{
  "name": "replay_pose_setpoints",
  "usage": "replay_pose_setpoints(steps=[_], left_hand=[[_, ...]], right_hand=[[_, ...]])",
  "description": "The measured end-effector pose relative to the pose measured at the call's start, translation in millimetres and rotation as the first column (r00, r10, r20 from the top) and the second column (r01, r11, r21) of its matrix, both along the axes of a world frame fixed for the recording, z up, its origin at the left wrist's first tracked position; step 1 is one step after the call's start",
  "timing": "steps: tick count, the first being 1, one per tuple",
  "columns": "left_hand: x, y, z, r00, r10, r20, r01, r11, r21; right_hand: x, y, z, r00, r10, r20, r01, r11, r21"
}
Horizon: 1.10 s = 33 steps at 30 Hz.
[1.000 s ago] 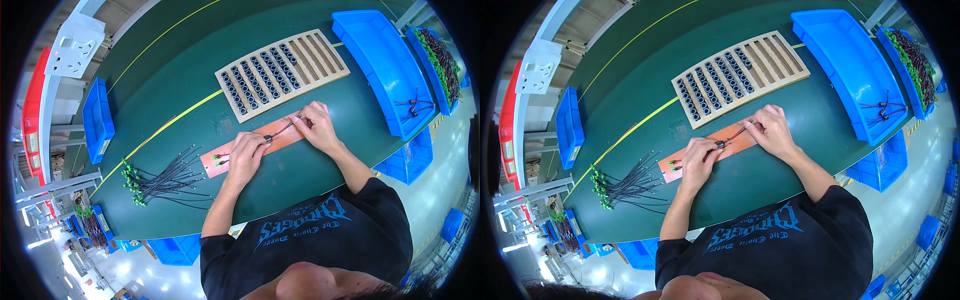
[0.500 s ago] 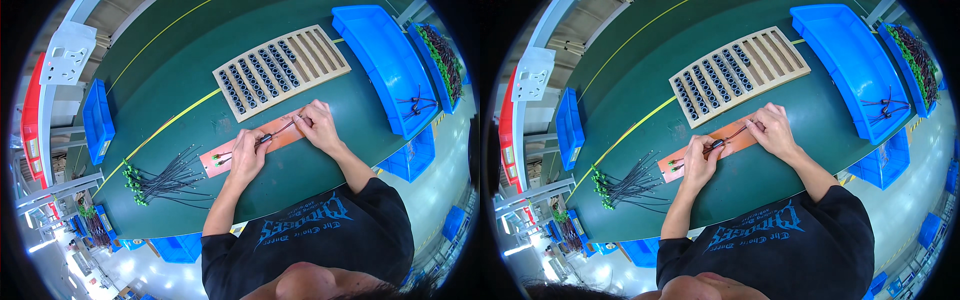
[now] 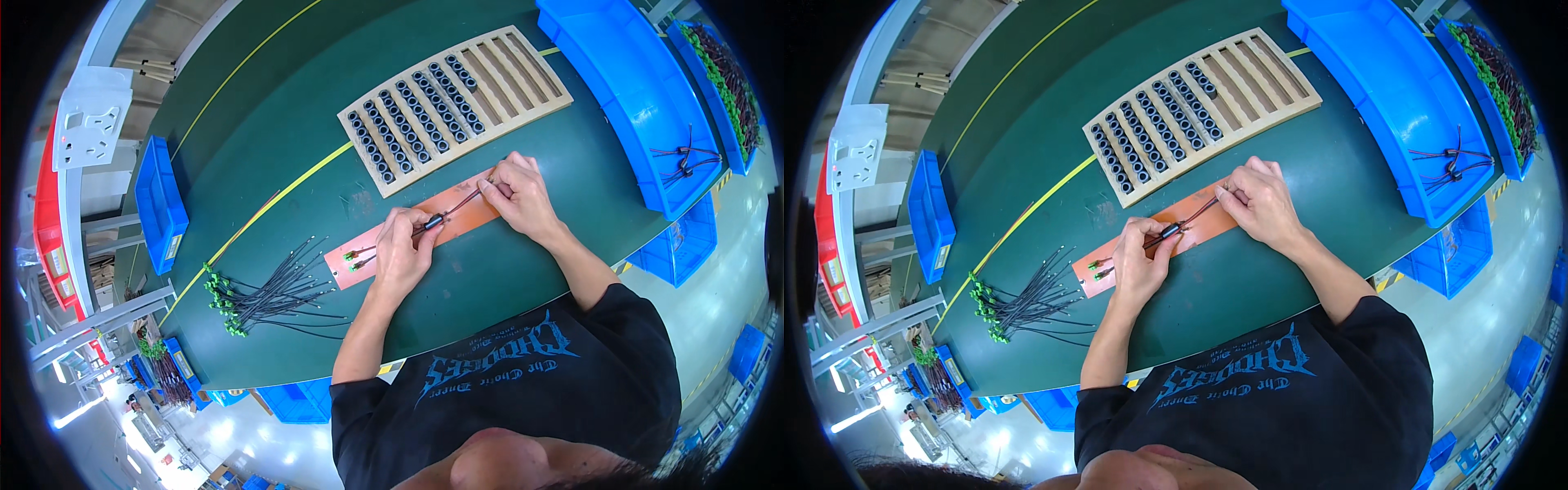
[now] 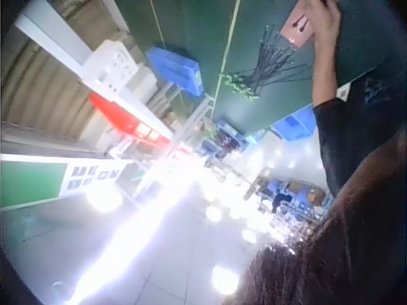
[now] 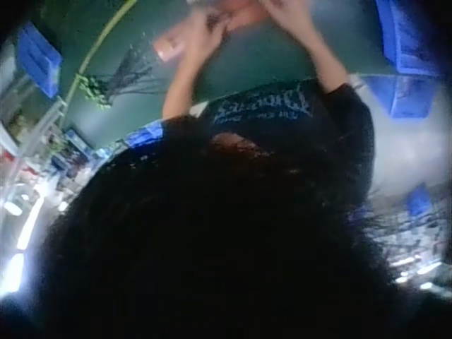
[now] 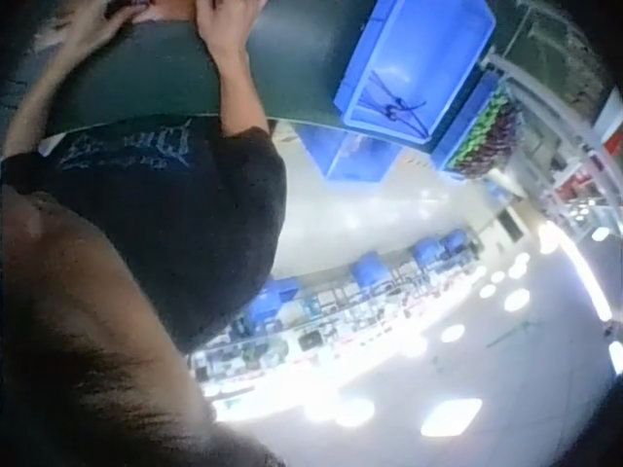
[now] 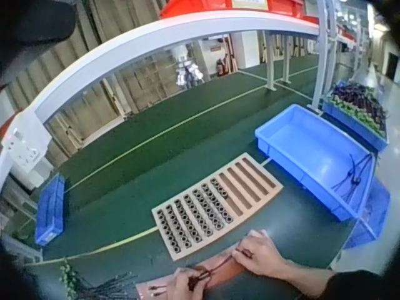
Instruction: The person strips the ends of black wires, slides green connectors onto them, and twists the exposed strands. They repeat this process for multiple wires, placing the finished units into a blue bin on the right.
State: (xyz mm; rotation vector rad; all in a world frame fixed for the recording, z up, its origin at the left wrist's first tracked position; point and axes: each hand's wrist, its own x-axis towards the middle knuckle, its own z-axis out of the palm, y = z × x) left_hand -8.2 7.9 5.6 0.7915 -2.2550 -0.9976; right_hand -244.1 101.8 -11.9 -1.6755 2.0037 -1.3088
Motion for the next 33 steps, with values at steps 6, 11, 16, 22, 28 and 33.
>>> replay_pose_setpoints(steps=[6, 11, 16, 22, 28, 33], left_hand=[[2.8, -1.7, -1.3, 1.0, -0.003, 0.0, 0.003, 1.0, 0.029], [1.1, -2.9, -7.8, 0.998, -0.036, -0.051, 0.033, 0.998, -0.062], [-5.1, -0.8, -3.9, 0.999, -0.038, -0.023, 0.035, 0.992, -0.121], [-0.3, -7.0, 7.3, 0.988, -0.076, 0.131, 0.124, 0.901, -0.415], [-1.9, -10.5, 1.4, 0.986, -0.131, 0.101, 0.157, 0.934, -0.32], [-21.5, -42.7, 28.0, 0.948, -0.3, 0.105, 0.302, 0.953, -0.001]], right_hand=[[-0.7, 1.3, -1.6, 0.998, -0.013, 0.058, 0.012, 1.0, 0.003], [-1.1, 2.4, -2.1, 0.996, -0.016, 0.089, 0.016, 1.0, 0.008], [-5.8, 2.9, -2.0, 0.997, -0.009, 0.076, 0.009, 1.0, 0.007], [-6.3, 3.8, 0.1, 0.998, -0.018, 0.059, 0.017, 1.0, 0.01], [-6.6, 2.8, -4.2, 0.997, -0.001, 0.077, 0.001, 1.0, 0.002], [-9.6, 5.7, -0.9, 0.998, -0.023, 0.065, 0.023, 1.0, -0.003]])
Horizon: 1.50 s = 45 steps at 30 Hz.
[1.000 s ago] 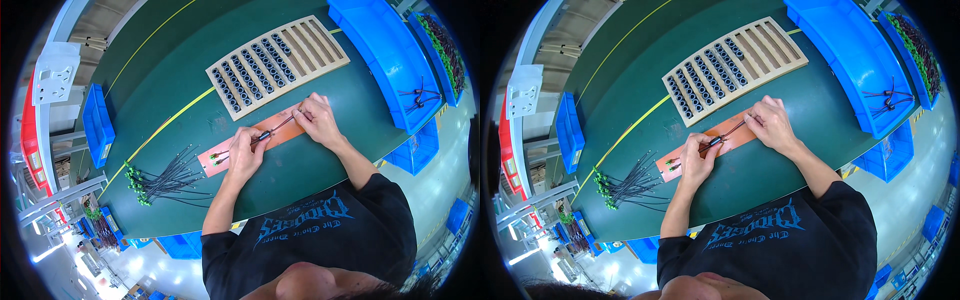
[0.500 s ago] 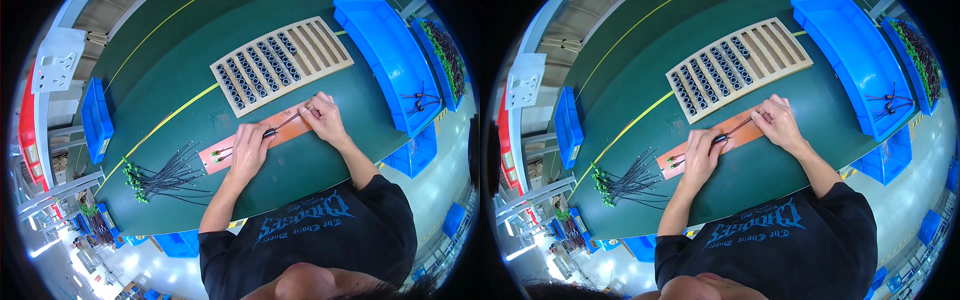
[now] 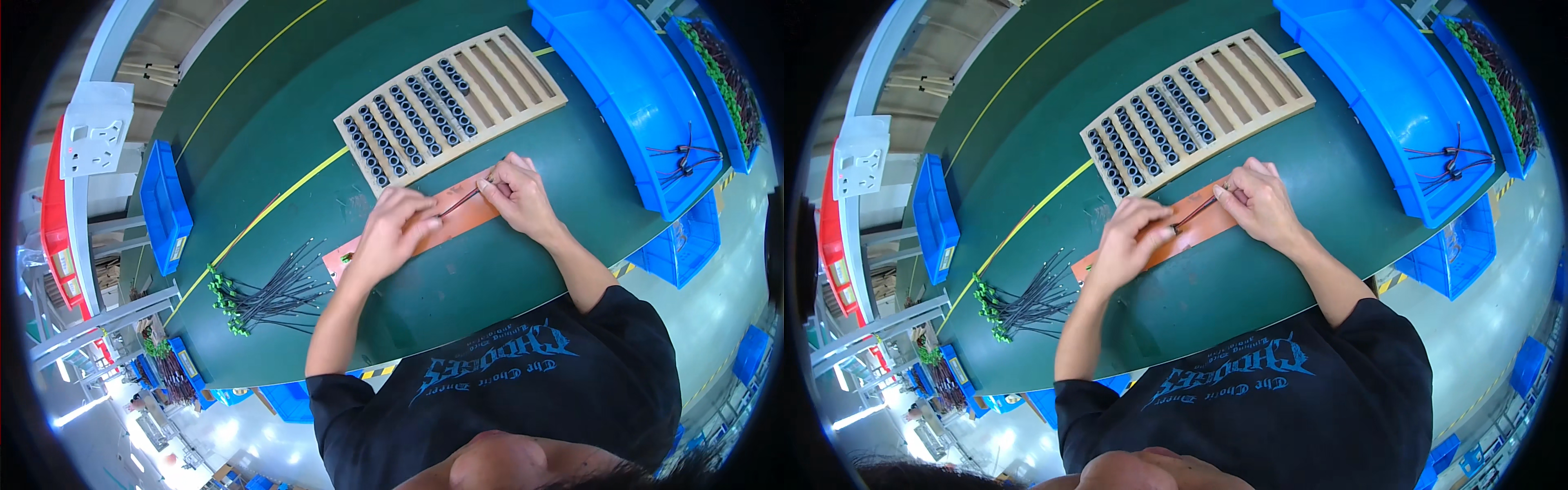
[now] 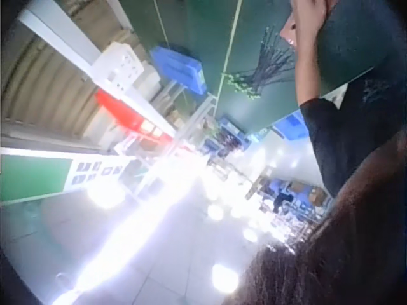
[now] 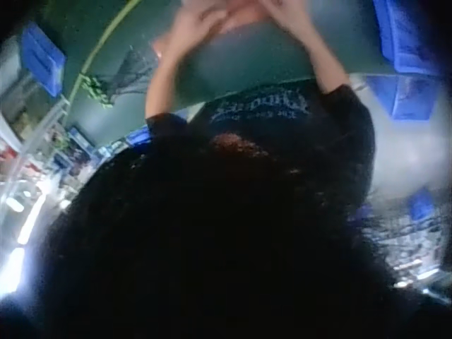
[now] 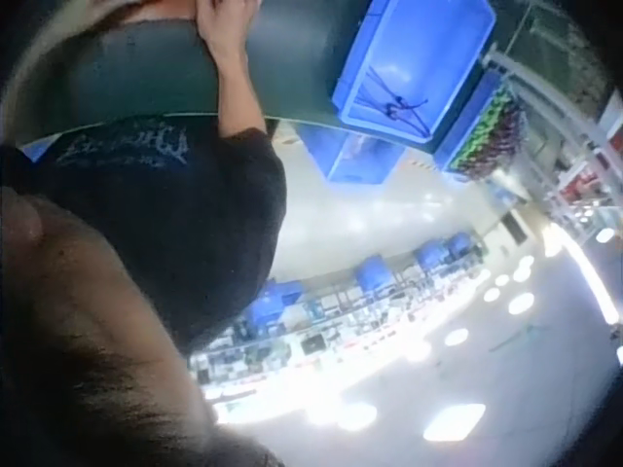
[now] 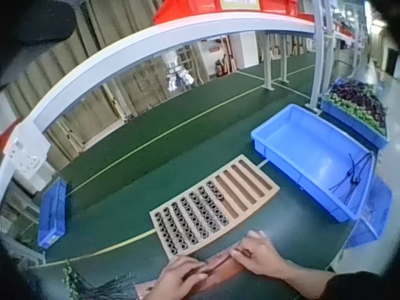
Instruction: The person strips the ends of black wires, slides green connectors onto them, and twists the exposed strands. They repeat this process for multiple wires, placing the finished units into a blue bin on the right.
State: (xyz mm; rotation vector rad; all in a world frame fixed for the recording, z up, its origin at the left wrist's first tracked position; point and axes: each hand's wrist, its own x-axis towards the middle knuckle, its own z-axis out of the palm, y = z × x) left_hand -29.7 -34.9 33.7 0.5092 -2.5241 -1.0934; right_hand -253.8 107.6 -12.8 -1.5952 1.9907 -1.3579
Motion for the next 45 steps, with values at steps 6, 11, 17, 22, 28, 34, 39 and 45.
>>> replay_pose_setpoints(steps=[6, 11, 17, 22, 28, 34, 39, 45], left_hand=[[-74.9, -28.4, 16.9, 0.822, -0.383, 0.422, 0.121, 0.841, 0.527], [-76.9, -22.7, 2.4, 0.84, -0.362, 0.404, 0.047, 0.79, 0.611], [-84.5, -8.5, 25.8, 0.855, -0.249, 0.455, -0.076, 0.808, 0.585], [-36.5, -16.9, 40.9, 0.983, -0.064, 0.171, 0.025, 0.975, 0.222], [16.0, 28.5, 21.7, 0.973, 0.154, 0.173, -0.156, 0.988, 0.002], [25.9, 43.4, -20.5, 0.981, 0.192, 0.025, -0.157, 0.862, -0.482], [28.2, 36.7, -18.4, 0.987, 0.148, -0.054, -0.157, 0.956, -0.248], [30.5, 17.7, 2.4, 0.986, 0.115, 0.123, -0.163, 0.83, 0.534]], right_hand=[[0.2, -0.7, -0.3, 0.998, 0.035, 0.048, -0.033, 0.999, -0.041], [2.1, -0.5, -5.2, 0.995, 0.057, 0.086, -0.051, 0.996, -0.071], [-4.7, -0.1, -2.4, 0.99, 0.076, 0.118, -0.069, 0.996, -0.062], [-3.3, 0.4, -3.4, 0.993, 0.042, 0.107, -0.036, 0.997, -0.064], [15.8, -10.1, 14.9, 0.921, 0.033, 0.388, 0.003, 0.996, -0.093], [23.4, -16.4, -0.9, 0.809, 0.05, 0.586, -0.009, 0.997, -0.073], [28.8, -20.9, 13.1, 0.729, 0.137, 0.671, -0.049, 0.988, -0.148], [38.2, -27.9, 27.8, 0.449, 0.315, 0.836, -0.129, 0.949, -0.288]])
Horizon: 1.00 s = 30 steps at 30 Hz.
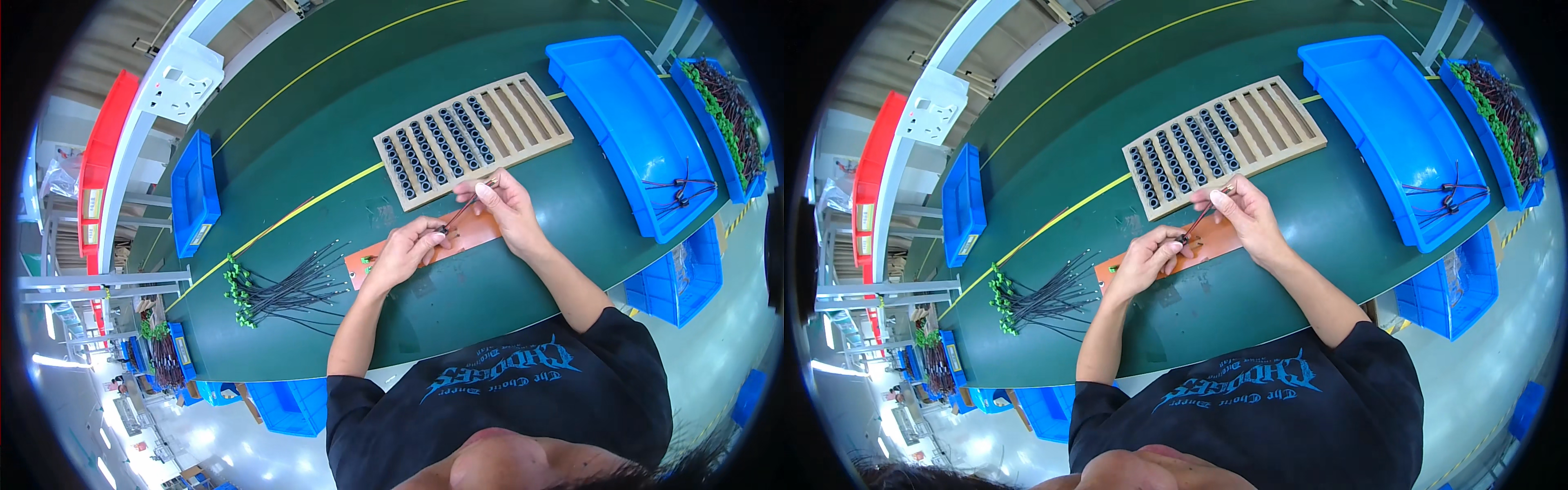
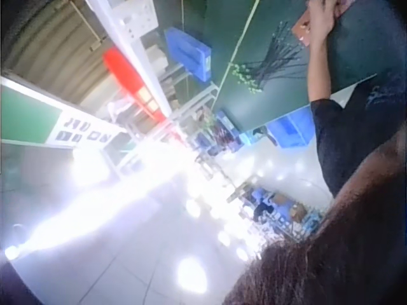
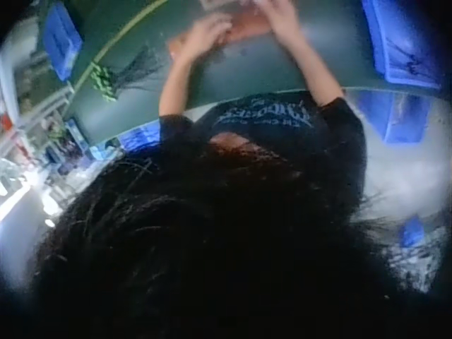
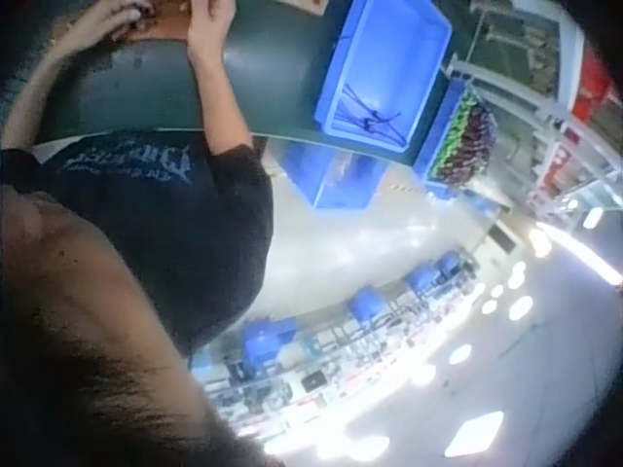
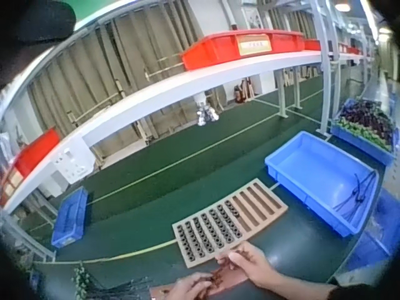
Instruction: The person strips the ends of black wires, slides green connectors onto them, and twists the exposed strands. They repeat this process for multiple wires, placing the finished units into a blue bin on the right.
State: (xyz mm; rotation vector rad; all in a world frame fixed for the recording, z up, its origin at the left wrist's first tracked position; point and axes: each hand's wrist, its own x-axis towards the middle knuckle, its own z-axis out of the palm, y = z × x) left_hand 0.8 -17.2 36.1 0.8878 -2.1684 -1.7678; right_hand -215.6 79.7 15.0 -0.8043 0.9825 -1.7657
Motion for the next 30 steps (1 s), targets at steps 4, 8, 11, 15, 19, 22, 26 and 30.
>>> replay_pose_setpoints(steps=[4, 8, 11, 15, 19, 22, 26, 30], left_hand=[[-1.3, -13.8, 17.4, 0.98, -0.152, 0.131, 0.164, 0.982, -0.09], [0.4, -18.6, 12.6, 0.976, -0.213, 0.048, 0.217, 0.918, -0.332], [-4.0, -8.2, 14.9, 0.991, -0.129, 0.027, 0.13, 0.934, -0.332], [4.3, -4.6, -0.6, 0.988, -0.156, 0.005, 0.144, 0.899, -0.413], [10.3, 7.7, 8.1, 0.994, -0.083, 0.07, 0.097, 0.966, -0.241], [24.7, -5.6, 28.5, 0.997, -0.042, 0.064, 0.054, 0.979, -0.197], [51.8, -24.9, 61.4, 0.979, -0.048, 0.196, 0.081, 0.984, -0.162], [49.2, 24.5, 53.3, 0.963, 0.197, -0.184, -0.209, 0.977, -0.049]], right_hand=[[15.9, -1.1, 13.2, 0.971, 0.063, 0.229, -0.058, 0.998, -0.03], [26.2, -1.4, 16.5, 0.931, 0.06, 0.36, -0.032, 0.996, -0.082], [29.3, -4.2, 13.9, 0.899, 0.022, 0.438, -0.003, 0.999, -0.043], [29.1, -1.3, 11.6, 0.922, -0.011, 0.386, -0.003, 0.999, 0.036], [18.5, -14.4, 15.5, 0.992, 0.009, 0.129, -0.018, 0.997, 0.072], [9.3, -24.5, 30.9, 1.0, -0.004, -0.021, 0.005, 0.999, 0.053], [-2.0, -42.5, 67.4, 0.996, -0.077, 0.044, 0.077, 0.997, 0.009], [-18.4, -63.6, 81.6, 0.994, -0.111, 0.024, 0.111, 0.994, -0.012]])
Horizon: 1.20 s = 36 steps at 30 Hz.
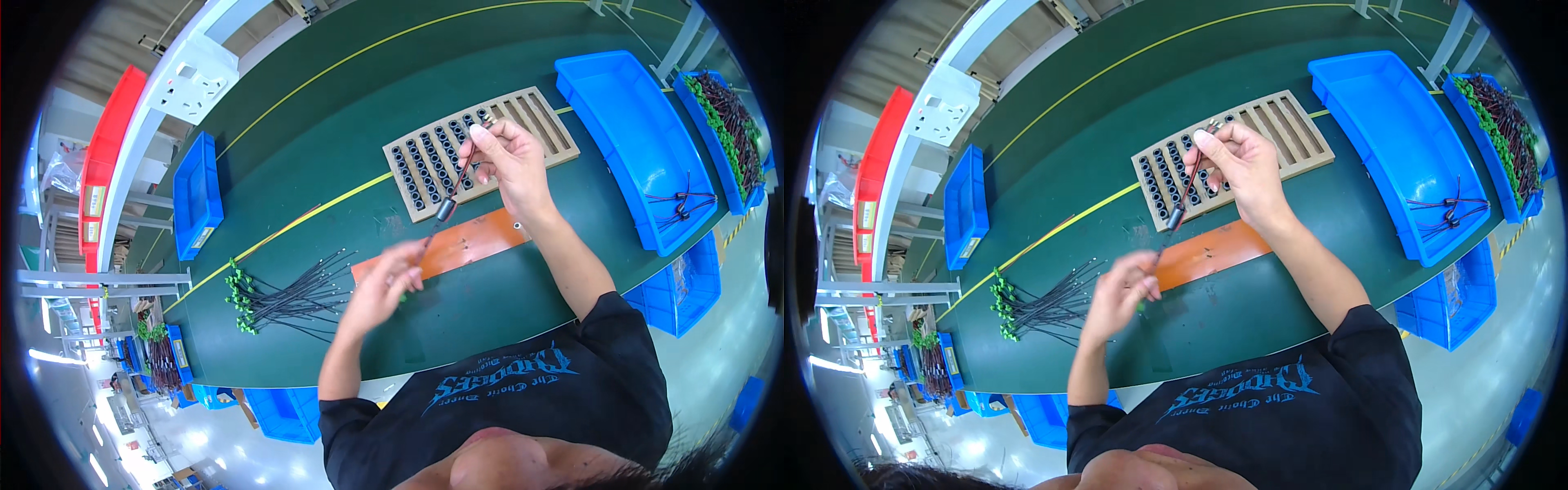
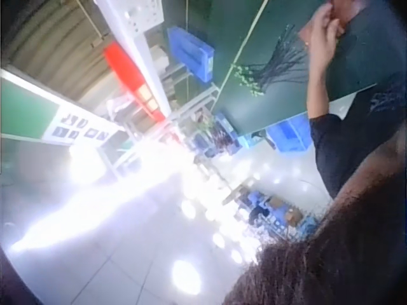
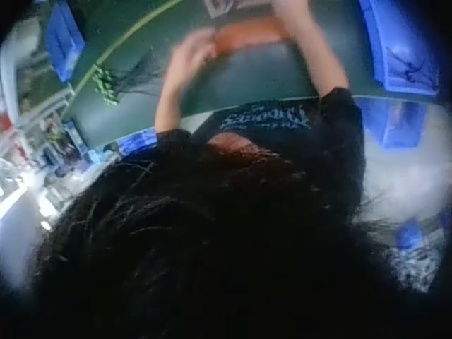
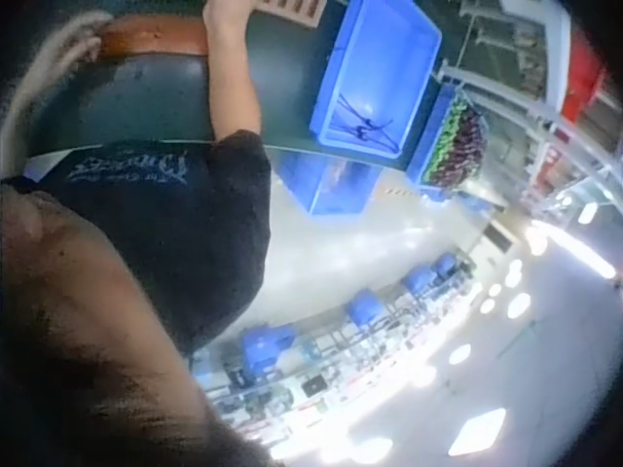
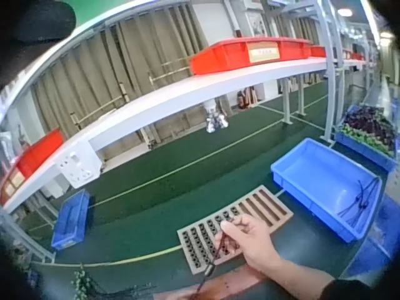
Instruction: The person strips the ends of black wires, slides green connectors onto them, and twists the exposed strands. They repeat this process for multiple wires, placing the finished units into a blue bin on the right.
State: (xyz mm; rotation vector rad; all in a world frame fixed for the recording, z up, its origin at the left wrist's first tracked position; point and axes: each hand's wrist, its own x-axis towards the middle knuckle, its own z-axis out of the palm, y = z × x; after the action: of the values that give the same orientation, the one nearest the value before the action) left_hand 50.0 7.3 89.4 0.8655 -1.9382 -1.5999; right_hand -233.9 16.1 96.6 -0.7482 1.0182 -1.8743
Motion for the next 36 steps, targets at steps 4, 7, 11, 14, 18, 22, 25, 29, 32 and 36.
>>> replay_pose_setpoints(steps=[4, 7, 11, 14, 18, 22, 25, 29, 32, 36], left_hand=[[4.4, 23.2, -23.6, 0.927, -0.338, 0.161, 0.37, 0.889, -0.268], [-2.8, 47.1, -49.7, 0.956, -0.294, 0.02, 0.291, 0.929, -0.23], [-1.5, 52.3, -71.0, 0.958, -0.269, -0.098, 0.249, 0.951, -0.182], [-5.2, 54.2, -76.8, 0.955, -0.255, -0.148, 0.248, 0.966, -0.067], [-3.1, 52.7, -87.8, 0.949, -0.279, -0.144, 0.281, 0.96, -0.009], [-25.9, 57.8, -65.6, 0.979, -0.198, -0.041, 0.167, 0.908, -0.385], [-18.8, 58.4, -83.2, 0.976, -0.215, -0.016, 0.186, 0.877, -0.443], [-28.5, 58.9, -83.3, 0.968, -0.249, 0.03, 0.232, 0.847, -0.479], [-26.9, 60.1, -80.2, 0.974, -0.22, 0.056, 0.221, 0.857, -0.466], [-22.4, 61.4, -76.1, 0.979, -0.189, 0.072, 0.201, 0.859, -0.471]], right_hand=[[-15.0, -6.4, 4.9, 0.999, -0.024, -0.048, 0.027, 0.996, 0.08], [-25.5, -2.6, -0.5, 0.993, -0.019, -0.113, 0.031, 0.994, 0.104], [-33.0, 2.9, -6.2, 0.97, -0.069, -0.233, 0.089, 0.993, 0.078], [-31.0, 6.4, -8.5, 0.924, -0.118, -0.363, 0.145, 0.988, 0.049], [-27.8, 25.3, 4.9, 0.933, -0.055, -0.356, 0.07, 0.997, 0.03], [-46.8, 57.7, 31.5, 0.891, -0.177, -0.418, 0.167, 0.984, -0.061], [-87.2, 94.0, 83.3, 0.743, -0.447, -0.498, 0.333, 0.892, -0.305], [-147.9, 154.2, 152.1, 0.264, -0.64, -0.721, 0.474, 0.737, -0.481], [-184.3, 173.8, 153.1, 0.104, -0.585, -0.805, 0.588, 0.689, -0.424], [-231.9, 190.1, 120.3, 0.262, -0.476, -0.84, 0.666, 0.719, -0.2]])
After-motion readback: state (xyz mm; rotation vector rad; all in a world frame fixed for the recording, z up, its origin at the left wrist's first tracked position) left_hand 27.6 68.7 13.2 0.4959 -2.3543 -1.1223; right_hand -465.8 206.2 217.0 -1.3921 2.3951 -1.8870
